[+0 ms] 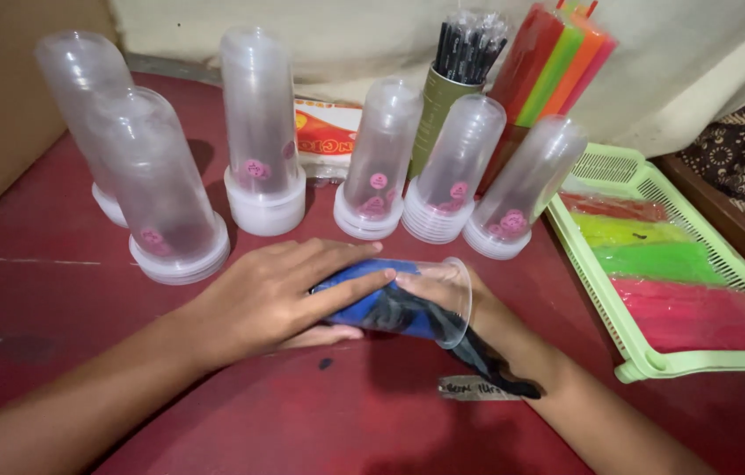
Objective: Cleaning clear plastic cups one by one using a blue cloth on a work surface
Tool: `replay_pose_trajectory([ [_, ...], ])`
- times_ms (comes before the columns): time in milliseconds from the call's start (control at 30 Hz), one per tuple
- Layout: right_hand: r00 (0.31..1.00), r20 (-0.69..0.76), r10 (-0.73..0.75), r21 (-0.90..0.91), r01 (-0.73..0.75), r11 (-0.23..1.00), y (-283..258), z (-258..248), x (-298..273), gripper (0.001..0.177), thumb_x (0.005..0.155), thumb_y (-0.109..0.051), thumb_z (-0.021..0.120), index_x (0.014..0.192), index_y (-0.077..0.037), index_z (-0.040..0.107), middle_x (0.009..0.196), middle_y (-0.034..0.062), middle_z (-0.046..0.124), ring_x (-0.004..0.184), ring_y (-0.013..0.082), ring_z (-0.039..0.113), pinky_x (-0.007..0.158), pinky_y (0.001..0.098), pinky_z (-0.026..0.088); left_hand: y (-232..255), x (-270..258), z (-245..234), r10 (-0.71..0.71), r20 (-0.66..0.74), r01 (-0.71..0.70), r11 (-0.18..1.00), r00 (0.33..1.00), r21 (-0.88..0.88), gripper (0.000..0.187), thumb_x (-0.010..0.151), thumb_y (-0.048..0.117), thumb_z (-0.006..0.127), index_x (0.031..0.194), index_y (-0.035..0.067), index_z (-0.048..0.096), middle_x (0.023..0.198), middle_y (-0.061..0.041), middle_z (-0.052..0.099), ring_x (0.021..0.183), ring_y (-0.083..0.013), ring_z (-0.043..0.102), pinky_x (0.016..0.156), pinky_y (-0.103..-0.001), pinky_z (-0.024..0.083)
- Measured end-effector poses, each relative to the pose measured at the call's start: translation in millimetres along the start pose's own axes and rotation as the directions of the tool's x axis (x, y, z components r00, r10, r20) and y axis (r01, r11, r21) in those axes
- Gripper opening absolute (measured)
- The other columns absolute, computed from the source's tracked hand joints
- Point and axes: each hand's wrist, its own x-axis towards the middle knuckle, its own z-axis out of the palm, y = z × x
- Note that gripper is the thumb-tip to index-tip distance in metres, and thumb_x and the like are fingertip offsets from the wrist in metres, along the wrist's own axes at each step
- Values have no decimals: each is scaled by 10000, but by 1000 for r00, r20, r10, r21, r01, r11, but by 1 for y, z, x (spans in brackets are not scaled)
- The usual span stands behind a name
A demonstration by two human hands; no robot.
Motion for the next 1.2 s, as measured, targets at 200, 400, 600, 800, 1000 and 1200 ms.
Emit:
replay_pose_trajectory([
  [200, 988, 51, -145, -220, 153, 964, 24, -23, 11, 334, 885, -206, 744, 1099, 50, 752, 881, -3, 655, 784, 102, 612, 673, 224, 502, 0, -5, 6, -92, 56, 84, 988, 994, 131, 756, 966, 588, 672, 1487, 72, 490, 1356, -138, 616, 932, -268, 626, 757, -385, 563],
  [400, 939, 67, -338, -598, 309, 740, 10, -6, -8, 288, 839, -250, 812, 1041, -45, 824, 838, -50, 756, 767, 30, 653, 639, 213, 548, 4, -4, 2, -381, 221, 439, 744, 898, -503, 525, 930, 438, 644, 1304, 72, 598, 1180, -111, 758, 1014, -252, 764, 862, -361, 563],
  [600, 638, 458, -619, -675, 702, 225, 14, -11, -18, 299, 977, -137, 672, 1225, 28, 691, 1308, 158, 701, 1160, 273, 756, 1030, 359, 610, -7, -8, 14, -552, 652, 733, -103, 520, -672, 368, 916, 297, 597, 1018, -9, 774, 744, -118, 634, 443, -207, 640, 239, -307, 516],
  [800, 568, 577, -587, -598, 783, 170, 2, -2, -25, 300, 1016, 28, 583, 1290, 150, 579, 1390, 267, 601, 1283, 392, 674, 1130, 448, 577, 2, -6, 11, -590, 565, 689, -20, 577, -725, 453, 978, 364, 507, 997, 4, 780, 700, -99, 685, 364, -159, 579, 240, -252, 457],
  [1000, 811, 250, -528, -625, 552, 552, 7, -3, -15, 422, 930, -257, 719, 1286, -33, 673, 1232, 140, 758, 1133, 226, 752, 992, 325, 587, 15, -6, 4, -459, 71, 430, 753, 886, -498, 383, 975, 342, 537, 1222, 70, 645, 1172, -71, 758, 1048, -232, 763, 885, -328, 553],
  [1200, 868, 186, -461, -607, 470, 640, 0, -2, -12, 424, 891, -273, 734, 1250, -49, 710, 1178, 122, 794, 1074, 163, 740, 948, 296, 567, 4, -5, -3, -115, -36, 99, 948, 993, -302, 758, 883, 487, 771, 1359, -53, 534, 1236, -192, 663, 1032, -314, 688, 927, -405, 555],
])
